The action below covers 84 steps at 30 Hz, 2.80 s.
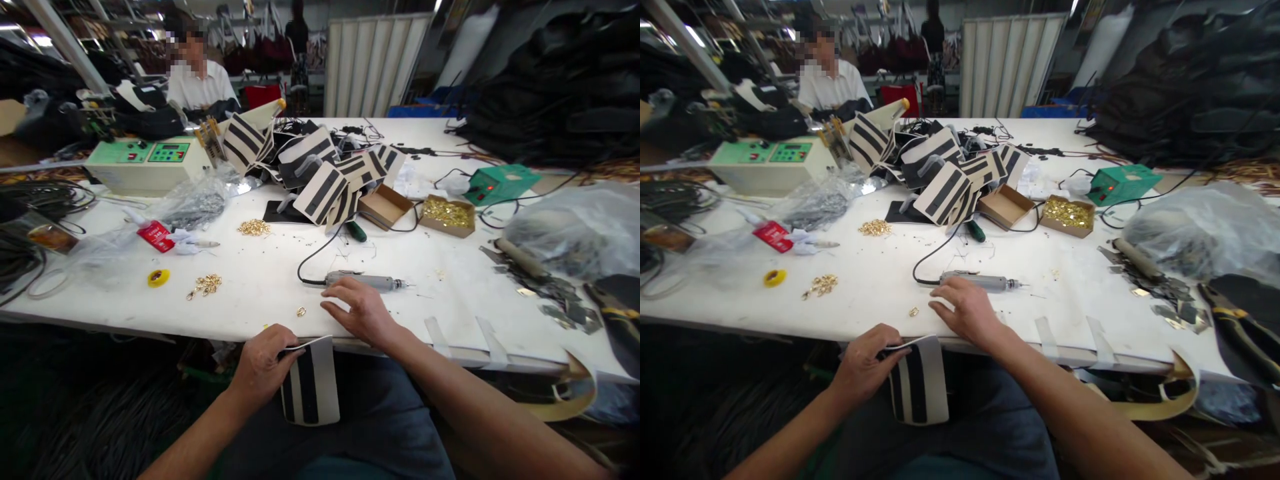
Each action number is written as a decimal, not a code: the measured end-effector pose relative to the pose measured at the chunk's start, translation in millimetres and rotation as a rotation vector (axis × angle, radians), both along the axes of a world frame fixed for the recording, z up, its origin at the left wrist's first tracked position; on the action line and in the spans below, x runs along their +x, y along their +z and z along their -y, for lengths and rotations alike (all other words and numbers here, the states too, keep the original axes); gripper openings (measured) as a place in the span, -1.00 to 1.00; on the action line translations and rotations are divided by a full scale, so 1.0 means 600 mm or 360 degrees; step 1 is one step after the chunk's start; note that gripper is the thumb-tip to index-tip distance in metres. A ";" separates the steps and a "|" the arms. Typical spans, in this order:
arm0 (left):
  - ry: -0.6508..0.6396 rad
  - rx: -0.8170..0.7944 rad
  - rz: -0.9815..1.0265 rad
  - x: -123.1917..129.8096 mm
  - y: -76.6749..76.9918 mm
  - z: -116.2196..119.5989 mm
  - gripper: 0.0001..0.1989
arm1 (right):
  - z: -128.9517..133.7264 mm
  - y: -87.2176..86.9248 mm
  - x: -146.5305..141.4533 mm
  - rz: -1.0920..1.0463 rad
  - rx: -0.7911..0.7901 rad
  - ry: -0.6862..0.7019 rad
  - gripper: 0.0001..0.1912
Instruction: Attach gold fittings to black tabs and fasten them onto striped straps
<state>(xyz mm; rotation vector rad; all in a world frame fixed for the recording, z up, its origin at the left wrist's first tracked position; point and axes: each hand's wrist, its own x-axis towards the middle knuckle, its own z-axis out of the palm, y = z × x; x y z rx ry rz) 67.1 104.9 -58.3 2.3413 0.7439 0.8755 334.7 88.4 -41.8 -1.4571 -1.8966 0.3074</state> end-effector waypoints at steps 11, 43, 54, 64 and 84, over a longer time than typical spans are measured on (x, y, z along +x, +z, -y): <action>-0.0049 0.0413 0.0075 -0.062 0.072 0.061 -0.73 | -0.014 -0.009 -0.083 -0.0476 -0.0528 0.0044 -0.73; 0.0377 -0.0475 0.0008 -0.085 0.174 0.161 -0.93 | 0.215 0.114 -0.163 -0.0689 -0.0201 0.0309 -0.91; 0.0563 -0.1584 0.0239 -0.037 0.111 0.115 -0.58 | 0.188 0.024 -0.142 -0.0006 0.0306 0.0034 -0.76; 0.0659 -0.1844 0.0525 -0.014 0.079 0.107 -0.45 | 0.166 0.051 -0.130 -0.0276 -0.0177 0.0122 -0.87; 0.0880 -0.1917 0.1073 0.003 0.003 0.087 -0.57 | 0.051 0.009 0.104 0.0856 -0.0151 -0.0551 -0.69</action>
